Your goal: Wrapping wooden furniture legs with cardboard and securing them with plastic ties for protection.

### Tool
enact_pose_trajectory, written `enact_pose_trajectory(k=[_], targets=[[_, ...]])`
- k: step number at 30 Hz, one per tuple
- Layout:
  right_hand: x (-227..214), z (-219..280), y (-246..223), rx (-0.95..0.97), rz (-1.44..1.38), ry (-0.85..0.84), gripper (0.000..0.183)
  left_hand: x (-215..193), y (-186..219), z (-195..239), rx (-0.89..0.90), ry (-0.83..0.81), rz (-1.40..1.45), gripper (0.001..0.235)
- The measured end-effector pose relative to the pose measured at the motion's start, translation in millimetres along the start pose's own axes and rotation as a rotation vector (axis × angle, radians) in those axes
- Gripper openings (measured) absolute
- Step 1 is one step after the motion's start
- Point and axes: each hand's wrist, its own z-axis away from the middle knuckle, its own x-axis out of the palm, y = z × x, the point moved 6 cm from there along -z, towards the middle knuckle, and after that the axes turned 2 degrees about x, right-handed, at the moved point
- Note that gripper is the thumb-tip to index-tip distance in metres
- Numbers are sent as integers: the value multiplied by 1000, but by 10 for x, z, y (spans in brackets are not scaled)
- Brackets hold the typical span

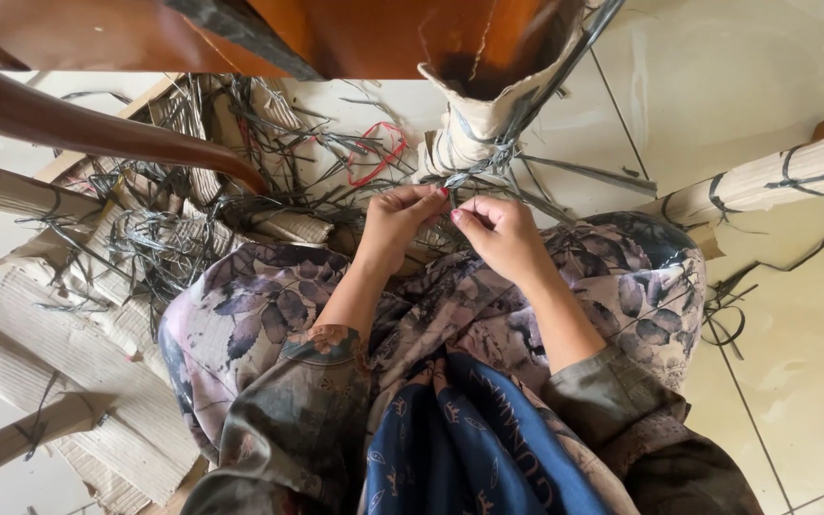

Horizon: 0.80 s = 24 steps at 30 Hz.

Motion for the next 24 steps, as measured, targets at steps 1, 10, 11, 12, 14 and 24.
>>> enact_pose_trajectory(k=[1, 10, 11, 12, 14, 24], targets=[[49, 10, -9, -1, 1, -1, 11, 19, 0, 6, 0, 1, 1, 22], [-49, -56, 62, 20, 193, 117, 28, 19, -151, -73, -45, -14, 176, 16], [-204, -40, -47, -115, 234, 285, 28, 41, -95, -40, -35, -16, 172, 16], [-350, -1, -158, -254, 274, 453, 30, 64, -34, -10, -24, -19, 169, 16], [-200, -67, -142, -120, 247, 386, 44, 66, -11, 21, -13, -10, 167, 15], [139, -240, 195, 248, -271, -6, 23, -40, -230, -116, 40, 15, 72, 15]])
